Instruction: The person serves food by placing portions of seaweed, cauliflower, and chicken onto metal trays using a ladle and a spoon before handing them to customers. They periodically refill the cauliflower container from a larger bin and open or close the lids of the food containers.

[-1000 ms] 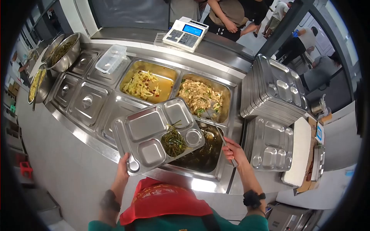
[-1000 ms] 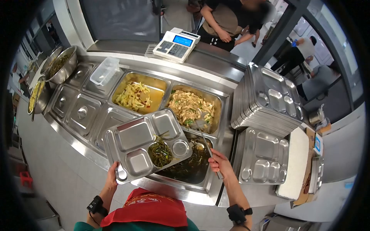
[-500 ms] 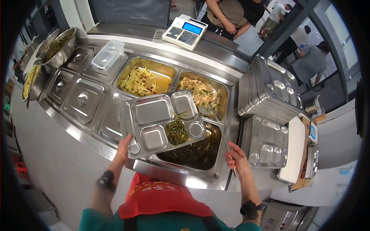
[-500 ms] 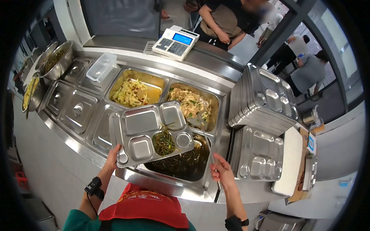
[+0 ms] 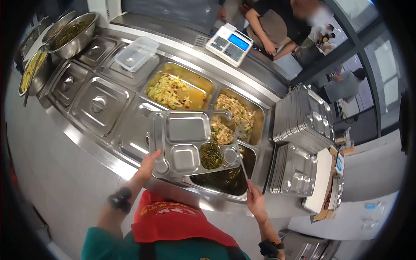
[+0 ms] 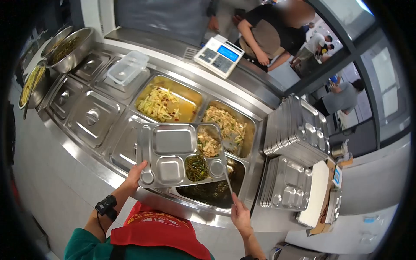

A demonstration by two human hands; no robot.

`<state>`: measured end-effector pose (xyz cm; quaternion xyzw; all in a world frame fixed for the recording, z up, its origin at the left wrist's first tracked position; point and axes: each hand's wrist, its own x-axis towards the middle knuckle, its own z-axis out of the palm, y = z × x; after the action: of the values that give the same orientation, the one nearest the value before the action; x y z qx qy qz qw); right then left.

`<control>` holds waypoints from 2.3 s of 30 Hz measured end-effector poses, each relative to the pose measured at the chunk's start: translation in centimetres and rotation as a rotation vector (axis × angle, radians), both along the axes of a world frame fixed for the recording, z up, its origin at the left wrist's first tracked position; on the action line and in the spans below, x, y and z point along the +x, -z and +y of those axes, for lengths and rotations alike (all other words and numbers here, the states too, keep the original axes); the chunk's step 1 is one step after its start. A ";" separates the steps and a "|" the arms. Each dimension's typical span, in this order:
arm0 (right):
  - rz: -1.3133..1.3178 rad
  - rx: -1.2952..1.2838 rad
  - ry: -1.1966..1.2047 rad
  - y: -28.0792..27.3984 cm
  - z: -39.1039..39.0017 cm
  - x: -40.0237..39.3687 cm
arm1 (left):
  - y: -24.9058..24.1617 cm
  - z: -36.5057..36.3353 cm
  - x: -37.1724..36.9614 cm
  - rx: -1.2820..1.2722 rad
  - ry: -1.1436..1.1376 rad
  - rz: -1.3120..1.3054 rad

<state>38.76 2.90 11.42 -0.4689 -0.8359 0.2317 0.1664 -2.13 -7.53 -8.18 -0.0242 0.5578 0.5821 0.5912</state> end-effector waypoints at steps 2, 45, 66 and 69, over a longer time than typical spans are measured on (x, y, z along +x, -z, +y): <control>0.004 -0.058 0.065 -1.7 1.3 -2.4 | -1.9 -0.3 0.0 -0.032 0.043 -0.005; 0.732 -1.329 0.259 -6.4 3.7 -10.2 | -1.9 1.1 -2.7 0.118 0.047 -0.312; 0.098 -0.172 -0.138 -1.3 -11.2 -3.1 | -8.2 1.6 -2.6 0.213 -0.030 -0.344; 0.255 -0.221 0.059 -1.0 -10.9 -1.0 | -11.8 3.4 -1.7 0.258 -0.038 -0.361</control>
<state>37.81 -8.00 12.41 -0.4753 -0.7634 0.3749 0.2254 -3.86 -4.17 3.64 -0.0630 0.3632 0.6458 0.6686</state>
